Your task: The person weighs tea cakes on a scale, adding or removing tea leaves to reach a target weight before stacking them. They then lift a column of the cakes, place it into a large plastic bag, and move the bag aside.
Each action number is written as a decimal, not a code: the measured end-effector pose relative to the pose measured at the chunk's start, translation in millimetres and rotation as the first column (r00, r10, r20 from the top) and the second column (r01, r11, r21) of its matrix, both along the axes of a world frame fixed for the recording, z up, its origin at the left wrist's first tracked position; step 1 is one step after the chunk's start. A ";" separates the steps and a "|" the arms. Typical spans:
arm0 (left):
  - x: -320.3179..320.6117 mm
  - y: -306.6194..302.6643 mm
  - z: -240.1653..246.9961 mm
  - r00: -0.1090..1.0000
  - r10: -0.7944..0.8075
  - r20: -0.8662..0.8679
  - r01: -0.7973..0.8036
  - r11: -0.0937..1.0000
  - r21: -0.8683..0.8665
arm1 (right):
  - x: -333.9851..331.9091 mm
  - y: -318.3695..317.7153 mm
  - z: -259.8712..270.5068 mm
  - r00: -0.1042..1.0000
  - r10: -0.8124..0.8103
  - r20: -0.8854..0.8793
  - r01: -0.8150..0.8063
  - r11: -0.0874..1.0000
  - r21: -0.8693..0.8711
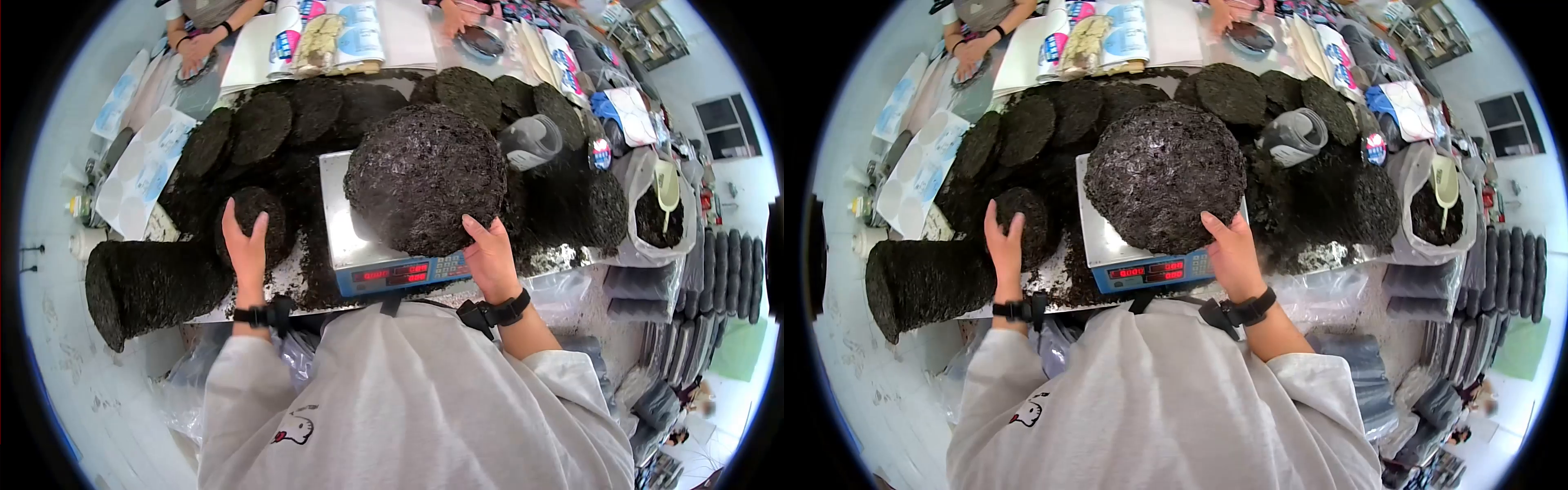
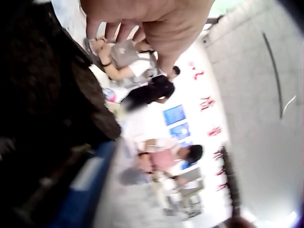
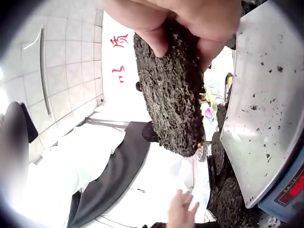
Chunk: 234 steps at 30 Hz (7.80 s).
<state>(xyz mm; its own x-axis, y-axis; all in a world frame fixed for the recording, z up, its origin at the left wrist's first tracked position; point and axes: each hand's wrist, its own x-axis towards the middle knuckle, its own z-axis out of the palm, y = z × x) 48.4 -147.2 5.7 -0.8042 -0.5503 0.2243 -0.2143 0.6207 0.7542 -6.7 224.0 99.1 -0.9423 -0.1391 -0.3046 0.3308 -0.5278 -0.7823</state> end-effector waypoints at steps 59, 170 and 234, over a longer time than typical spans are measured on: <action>-51.1 175.7 158.2 0.795 -0.477 -0.373 0.443 0.878 -0.178 | -79.3 131.9 36.2 0.662 0.466 -0.587 0.456 0.371 0.809; 16.7 -40.0 -96.5 0.566 -0.032 0.824 0.413 0.876 -0.250 | -77.2 311.1 -15.5 0.989 0.104 -0.107 0.148 -0.589 0.794; -10.9 162.8 134.9 0.951 0.080 -0.299 0.262 0.305 0.916 | -43.5 53.7 36.4 0.921 0.308 -0.239 -0.286 0.951 0.120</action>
